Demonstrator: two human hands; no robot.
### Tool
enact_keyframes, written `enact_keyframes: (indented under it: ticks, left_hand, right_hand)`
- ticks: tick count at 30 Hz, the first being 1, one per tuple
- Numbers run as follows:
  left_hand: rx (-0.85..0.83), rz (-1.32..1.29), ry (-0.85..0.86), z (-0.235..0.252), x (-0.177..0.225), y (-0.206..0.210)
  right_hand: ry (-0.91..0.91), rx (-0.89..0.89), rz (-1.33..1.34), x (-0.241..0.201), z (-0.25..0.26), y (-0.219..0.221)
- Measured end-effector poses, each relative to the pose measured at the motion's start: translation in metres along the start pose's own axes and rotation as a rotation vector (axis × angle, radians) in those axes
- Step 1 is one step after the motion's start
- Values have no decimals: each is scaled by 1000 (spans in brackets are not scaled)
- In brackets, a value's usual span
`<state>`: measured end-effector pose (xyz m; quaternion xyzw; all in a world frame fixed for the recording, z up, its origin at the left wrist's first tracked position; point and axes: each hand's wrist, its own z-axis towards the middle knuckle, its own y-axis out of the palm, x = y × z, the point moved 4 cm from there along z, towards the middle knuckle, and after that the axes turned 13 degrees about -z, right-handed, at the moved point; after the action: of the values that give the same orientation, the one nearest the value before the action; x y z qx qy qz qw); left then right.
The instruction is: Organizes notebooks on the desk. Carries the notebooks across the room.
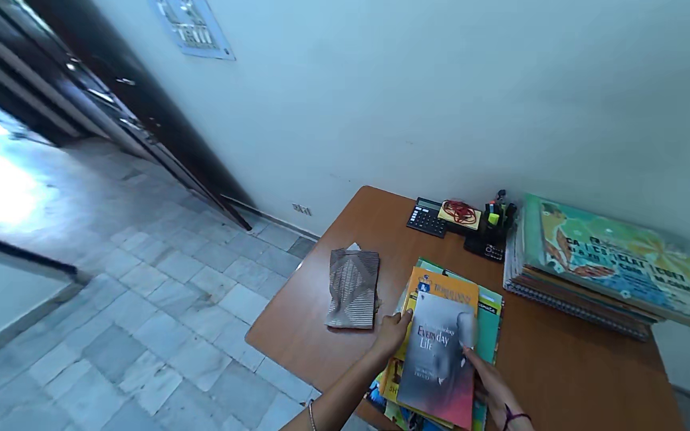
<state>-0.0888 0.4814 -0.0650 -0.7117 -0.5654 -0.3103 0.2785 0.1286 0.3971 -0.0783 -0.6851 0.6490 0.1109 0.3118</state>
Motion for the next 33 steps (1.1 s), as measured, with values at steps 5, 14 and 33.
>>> enact_keyframes:
  ticks: [5,14,33]
  left_hand:
    - [14,4,-22,-4,3,1]
    - [19,112,-67,-24,-15,64]
    - [-165,163,-54,-51,-42,284]
  right_hand:
    - [37,-39,39,1,3,-4]
    - [83,-60,115,51,-6,-59]
    - [88,144,199,167,-3,-247]
